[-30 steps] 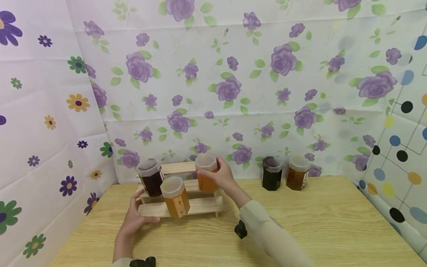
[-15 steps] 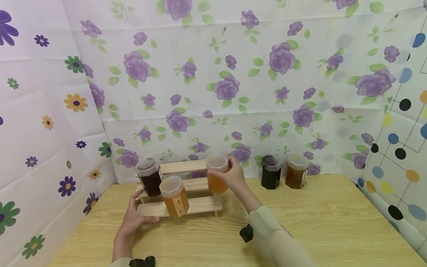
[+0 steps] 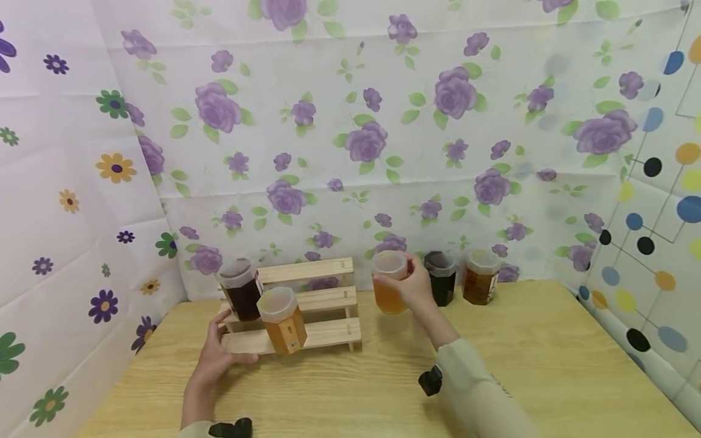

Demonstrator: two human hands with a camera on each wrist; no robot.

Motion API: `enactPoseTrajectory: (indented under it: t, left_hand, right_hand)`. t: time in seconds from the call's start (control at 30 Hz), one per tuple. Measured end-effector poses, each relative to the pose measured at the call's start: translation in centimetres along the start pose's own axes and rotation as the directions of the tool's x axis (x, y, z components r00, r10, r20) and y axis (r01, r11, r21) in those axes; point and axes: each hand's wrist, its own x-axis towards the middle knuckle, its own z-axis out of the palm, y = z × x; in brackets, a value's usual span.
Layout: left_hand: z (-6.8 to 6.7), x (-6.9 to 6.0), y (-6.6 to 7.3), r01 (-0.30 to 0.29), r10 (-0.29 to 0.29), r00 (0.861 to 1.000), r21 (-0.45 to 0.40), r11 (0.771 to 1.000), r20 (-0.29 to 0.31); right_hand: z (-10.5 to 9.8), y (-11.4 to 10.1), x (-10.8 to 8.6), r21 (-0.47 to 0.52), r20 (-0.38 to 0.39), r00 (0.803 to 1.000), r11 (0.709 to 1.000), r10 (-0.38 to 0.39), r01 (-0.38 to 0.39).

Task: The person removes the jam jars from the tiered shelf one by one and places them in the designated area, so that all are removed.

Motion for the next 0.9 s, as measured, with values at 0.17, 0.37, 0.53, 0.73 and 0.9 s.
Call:
enactPoseTrajectory:
  t: [0.17, 0.37, 0.53, 0.73, 0.9]
  left_hand:
    - [-0.1, 0.0, 0.0, 0.009, -0.009, 1.0, 0.007, 1.0, 0.004]
    - [0.0, 0.1, 0.1, 0.01, -0.01, 1.0, 0.007, 1.0, 0.004]
    - [0.1, 0.1, 0.3, 0.008, -0.008, 1.0, 0.004, 1.0, 0.007]
    - [0.1, 0.0, 0.5, 0.006, -0.006, 1.0, 0.015, 1.0, 0.007]
    - [0.0, 0.0, 0.3, 0.012, -0.012, 1.0, 0.017, 1.0, 0.01]
  right_hand:
    - [-2.2, 1.2, -0.1, -0.011, -0.037, 0.999, 0.999, 0.04, -0.04]
    - [-4.8, 2.7, -0.4, -0.026, -0.107, 0.99, 0.995, 0.09, -0.094]
    - [-6.6, 3.8, -0.7, -0.06, -0.145, 0.984, 0.992, 0.103, -0.112]
    - [-7.8, 5.2, -0.9, -0.026, -0.159, 0.981, 0.993, 0.109, -0.114]
    - [-8.0, 6.4, -0.8, -0.013, -0.155, 0.981, 0.993, 0.115, -0.119]
